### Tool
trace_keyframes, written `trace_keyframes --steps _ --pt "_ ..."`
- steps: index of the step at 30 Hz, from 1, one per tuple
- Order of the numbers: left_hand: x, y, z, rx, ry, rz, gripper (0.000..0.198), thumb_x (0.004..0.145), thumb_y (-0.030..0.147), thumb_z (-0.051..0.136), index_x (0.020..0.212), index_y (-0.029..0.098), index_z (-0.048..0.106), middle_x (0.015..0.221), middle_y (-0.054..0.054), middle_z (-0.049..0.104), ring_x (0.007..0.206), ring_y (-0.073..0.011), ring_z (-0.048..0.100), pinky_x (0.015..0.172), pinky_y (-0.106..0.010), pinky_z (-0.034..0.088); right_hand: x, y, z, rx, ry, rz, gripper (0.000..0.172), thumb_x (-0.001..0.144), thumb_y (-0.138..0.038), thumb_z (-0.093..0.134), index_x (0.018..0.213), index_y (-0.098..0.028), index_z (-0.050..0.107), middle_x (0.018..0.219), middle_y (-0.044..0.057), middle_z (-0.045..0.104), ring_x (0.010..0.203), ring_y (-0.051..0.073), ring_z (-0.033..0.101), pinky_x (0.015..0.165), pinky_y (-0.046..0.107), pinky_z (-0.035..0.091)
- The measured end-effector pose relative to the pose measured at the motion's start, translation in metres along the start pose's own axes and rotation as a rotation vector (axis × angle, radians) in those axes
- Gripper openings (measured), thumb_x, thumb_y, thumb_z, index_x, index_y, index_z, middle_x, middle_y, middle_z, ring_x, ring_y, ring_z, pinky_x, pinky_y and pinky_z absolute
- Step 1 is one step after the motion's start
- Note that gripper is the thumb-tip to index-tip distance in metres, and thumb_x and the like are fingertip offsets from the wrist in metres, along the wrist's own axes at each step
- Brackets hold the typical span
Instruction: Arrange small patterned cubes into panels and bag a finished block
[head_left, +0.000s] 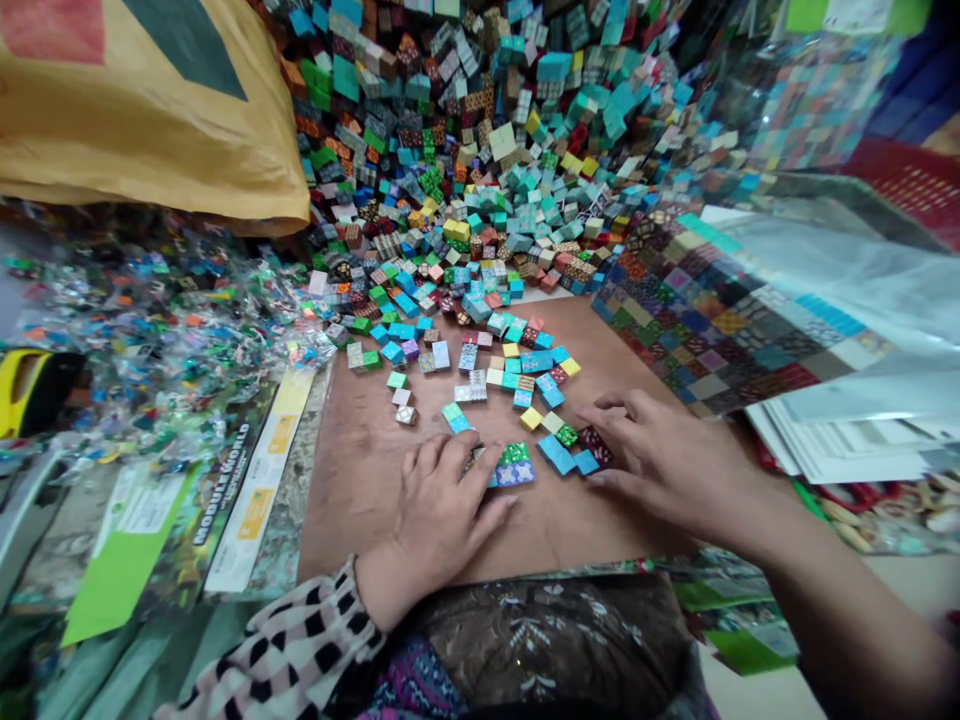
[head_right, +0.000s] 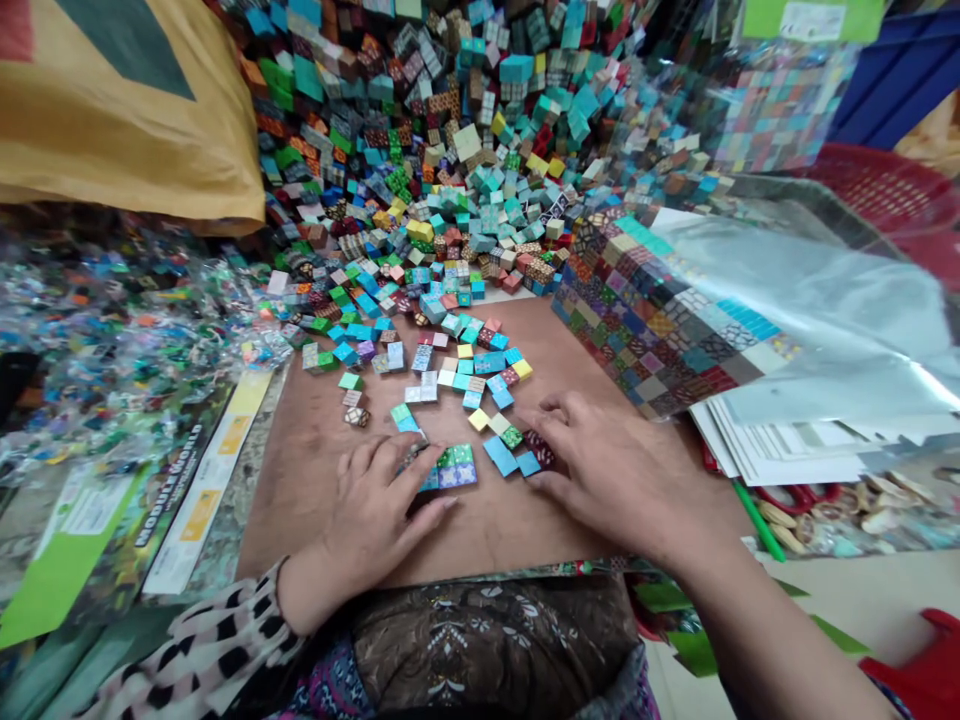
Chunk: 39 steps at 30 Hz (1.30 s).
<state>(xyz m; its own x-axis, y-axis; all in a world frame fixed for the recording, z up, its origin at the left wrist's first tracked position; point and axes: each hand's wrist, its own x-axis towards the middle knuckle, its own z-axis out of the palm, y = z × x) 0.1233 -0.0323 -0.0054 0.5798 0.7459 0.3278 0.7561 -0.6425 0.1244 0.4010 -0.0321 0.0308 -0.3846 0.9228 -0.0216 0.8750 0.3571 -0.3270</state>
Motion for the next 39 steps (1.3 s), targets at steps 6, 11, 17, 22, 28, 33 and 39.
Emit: trace_keyframes --steps 6,11,17,22,28,33,39 --pt "0.009 0.004 0.006 -0.042 -0.098 -0.027 0.035 0.091 0.039 0.059 0.120 0.020 0.064 0.118 -0.009 0.063 0.098 -0.0284 0.048 0.078 -0.041 0.033 0.002 -0.017 0.026 0.261 -0.051 0.021 0.039 0.090 -0.022 0.059 0.129 -0.021 0.057 0.118 0.012 0.057 0.105 0.025 0.061 0.092 0.042 0.052" --pt "0.010 0.002 0.003 -0.051 -0.118 -0.023 0.035 0.091 0.039 0.057 0.119 0.020 0.065 0.119 -0.010 0.063 0.098 -0.0288 0.049 0.078 -0.041 0.033 0.003 -0.024 0.033 0.361 -0.083 0.029 0.041 0.092 -0.020 0.057 0.133 -0.021 0.054 0.117 0.012 0.058 0.106 0.025 0.060 0.093 0.043 0.052" --pt "0.014 0.011 -0.003 0.081 -0.029 0.056 0.041 0.090 0.046 0.059 0.123 0.022 0.065 0.131 -0.006 0.063 0.108 -0.0317 0.046 0.086 -0.046 0.030 -0.002 -0.018 0.031 0.378 -0.049 0.064 0.049 0.089 -0.024 0.063 0.135 -0.021 0.048 0.116 0.011 0.056 0.104 0.025 0.059 0.090 0.043 0.052" --pt "0.015 0.019 0.007 0.063 -0.026 0.178 0.040 0.092 0.038 0.061 0.129 0.023 0.062 0.133 0.001 0.065 0.110 -0.0275 0.047 0.091 -0.044 0.030 -0.006 -0.016 0.034 0.366 0.012 0.106 0.030 0.085 -0.026 0.065 0.112 -0.019 0.055 0.103 0.009 0.057 0.093 0.025 0.059 0.081 0.042 0.052" --pt "0.017 0.015 0.017 0.021 0.040 0.202 0.027 0.094 0.026 0.060 0.120 0.027 0.066 0.124 0.003 0.070 0.103 -0.0239 0.052 0.090 -0.043 0.030 -0.003 -0.017 0.040 0.381 0.108 0.072 0.020 0.090 -0.029 0.061 0.108 -0.020 0.057 0.097 0.008 0.060 0.090 0.023 0.060 0.077 0.038 0.052" --pt "0.018 0.012 0.018 -0.013 0.060 0.190 0.026 0.094 0.023 0.061 0.119 0.029 0.067 0.121 0.004 0.072 0.100 -0.0231 0.054 0.092 -0.045 0.029 0.002 -0.015 0.042 0.346 0.119 0.066 0.017 0.090 -0.028 0.061 0.104 -0.020 0.059 0.097 0.009 0.061 0.088 0.024 0.060 0.077 0.040 0.052" --pt "0.019 0.010 0.017 -0.045 0.043 0.206 0.025 0.097 0.023 0.056 0.118 0.028 0.067 0.122 0.004 0.072 0.099 -0.0227 0.054 0.094 -0.046 0.028 0.011 -0.014 0.040 0.372 0.074 0.001 0.019 0.090 -0.021 0.061 0.109 -0.018 0.058 0.104 0.010 0.062 0.096 0.024 0.062 0.086 0.043 0.052"
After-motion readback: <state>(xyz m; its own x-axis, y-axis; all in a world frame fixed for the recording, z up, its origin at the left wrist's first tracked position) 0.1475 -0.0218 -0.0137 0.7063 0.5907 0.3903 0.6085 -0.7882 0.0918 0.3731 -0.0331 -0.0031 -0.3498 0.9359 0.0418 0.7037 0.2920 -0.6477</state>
